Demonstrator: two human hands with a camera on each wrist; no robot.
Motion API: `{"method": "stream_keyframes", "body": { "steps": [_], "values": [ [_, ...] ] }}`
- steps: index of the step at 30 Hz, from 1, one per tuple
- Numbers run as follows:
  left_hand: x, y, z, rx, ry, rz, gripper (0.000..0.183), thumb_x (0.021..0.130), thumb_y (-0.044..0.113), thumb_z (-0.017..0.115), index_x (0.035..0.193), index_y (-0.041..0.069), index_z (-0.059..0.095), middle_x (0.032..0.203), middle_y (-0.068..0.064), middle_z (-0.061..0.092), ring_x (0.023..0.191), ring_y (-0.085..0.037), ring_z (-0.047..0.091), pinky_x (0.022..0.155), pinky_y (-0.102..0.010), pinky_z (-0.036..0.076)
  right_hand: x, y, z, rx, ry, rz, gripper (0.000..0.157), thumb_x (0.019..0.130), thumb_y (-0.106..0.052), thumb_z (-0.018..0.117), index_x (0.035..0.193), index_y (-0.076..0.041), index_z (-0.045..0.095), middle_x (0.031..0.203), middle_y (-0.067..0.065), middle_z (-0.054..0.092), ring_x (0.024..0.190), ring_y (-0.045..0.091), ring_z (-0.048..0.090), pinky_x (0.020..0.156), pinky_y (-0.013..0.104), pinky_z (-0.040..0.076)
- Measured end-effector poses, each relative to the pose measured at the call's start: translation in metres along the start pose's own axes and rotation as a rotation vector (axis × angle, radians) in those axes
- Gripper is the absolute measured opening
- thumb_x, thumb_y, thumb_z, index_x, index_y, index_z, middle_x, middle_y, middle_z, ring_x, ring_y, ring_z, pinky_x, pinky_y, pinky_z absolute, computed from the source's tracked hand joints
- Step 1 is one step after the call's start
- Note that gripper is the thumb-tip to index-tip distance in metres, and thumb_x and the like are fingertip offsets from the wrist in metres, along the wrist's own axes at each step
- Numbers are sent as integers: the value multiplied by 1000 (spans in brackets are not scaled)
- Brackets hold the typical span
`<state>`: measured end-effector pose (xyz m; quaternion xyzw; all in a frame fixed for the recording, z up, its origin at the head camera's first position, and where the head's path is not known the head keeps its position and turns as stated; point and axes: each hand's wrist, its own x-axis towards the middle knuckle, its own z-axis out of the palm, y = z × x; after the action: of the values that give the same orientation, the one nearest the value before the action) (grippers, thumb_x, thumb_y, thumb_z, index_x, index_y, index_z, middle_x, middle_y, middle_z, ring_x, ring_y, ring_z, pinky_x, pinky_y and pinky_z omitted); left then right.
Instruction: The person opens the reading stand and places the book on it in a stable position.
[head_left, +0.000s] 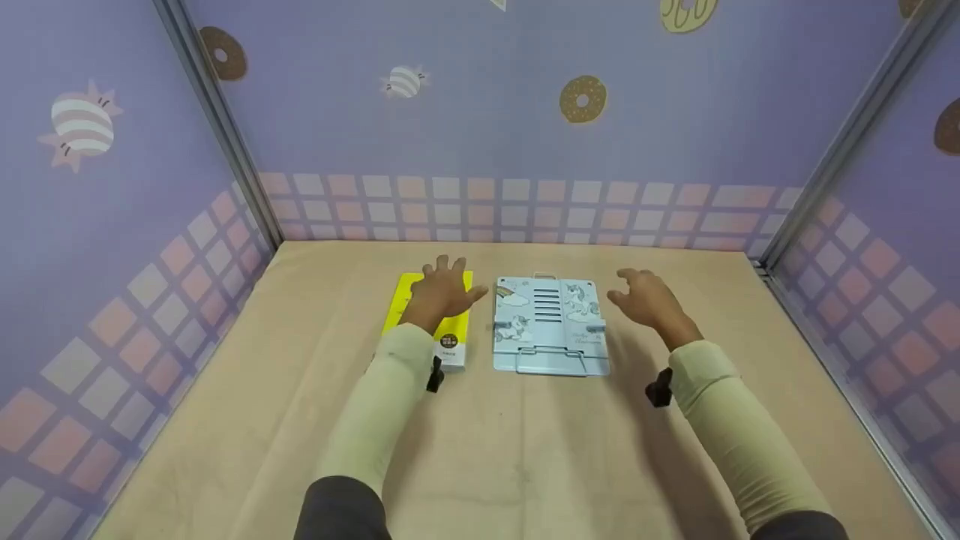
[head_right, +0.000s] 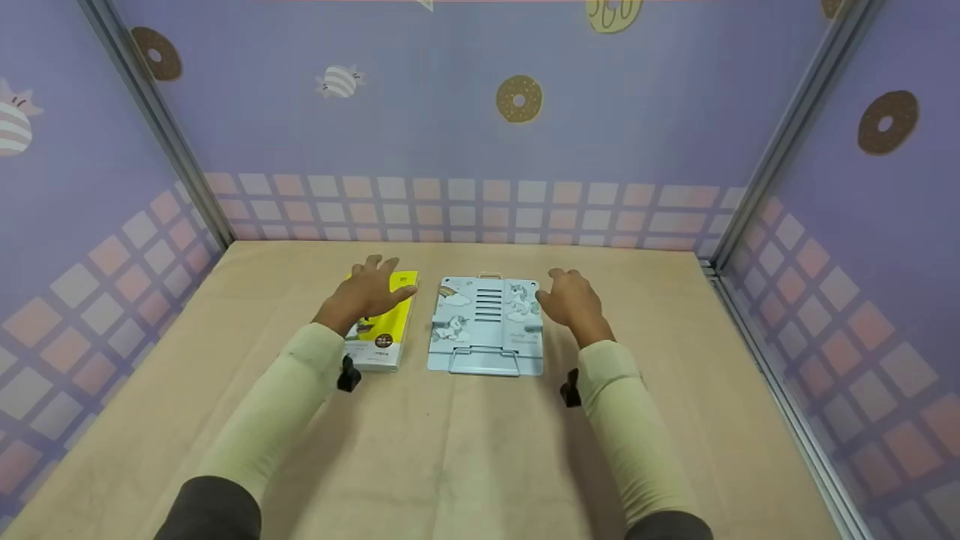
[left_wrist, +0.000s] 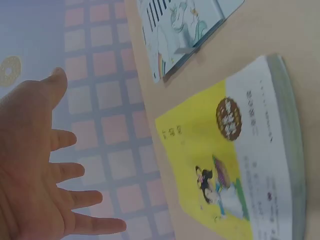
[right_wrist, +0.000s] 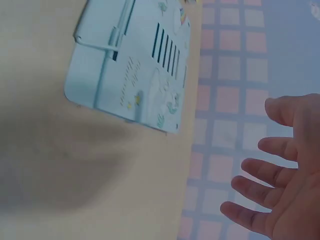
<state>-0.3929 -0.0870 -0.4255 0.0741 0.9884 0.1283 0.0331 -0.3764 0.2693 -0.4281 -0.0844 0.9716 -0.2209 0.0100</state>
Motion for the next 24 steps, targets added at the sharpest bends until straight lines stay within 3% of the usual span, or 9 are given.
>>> {"method": "stream_keyframes", "body": {
  "steps": [4,13,19,24],
  "values": [
    [-1,8,13,-5,-8,25,79,99,54,58,160,13,29,161,-22,30,141,-44,39,106,-57,47,0,-1,15,15,15,-5,51,101,-23,55,140,10,52,132,34,61,122,48,60,101,59,49],
    [-3,27,35,-65,-17,31,67,97,34,67,151,3,41,150,-24,40,126,-37,52,105,-47,50,-3,-7,39,60,0,42,34,96,-16,59,120,8,66,117,27,69,106,39,66,89,50,54],
    [-7,43,47,-161,-104,-10,63,98,24,68,152,5,42,144,-19,48,114,-27,54,106,-42,49,-3,-10,51,71,-38,65,32,95,-15,65,117,8,68,119,25,70,107,37,67,90,47,55],
    [-7,53,62,-190,-150,-37,46,97,17,67,140,5,56,124,-11,59,103,-23,54,96,-36,50,-4,-13,60,100,-105,113,30,94,-14,65,115,7,69,114,23,71,91,28,70,77,36,57]
  ]
}}
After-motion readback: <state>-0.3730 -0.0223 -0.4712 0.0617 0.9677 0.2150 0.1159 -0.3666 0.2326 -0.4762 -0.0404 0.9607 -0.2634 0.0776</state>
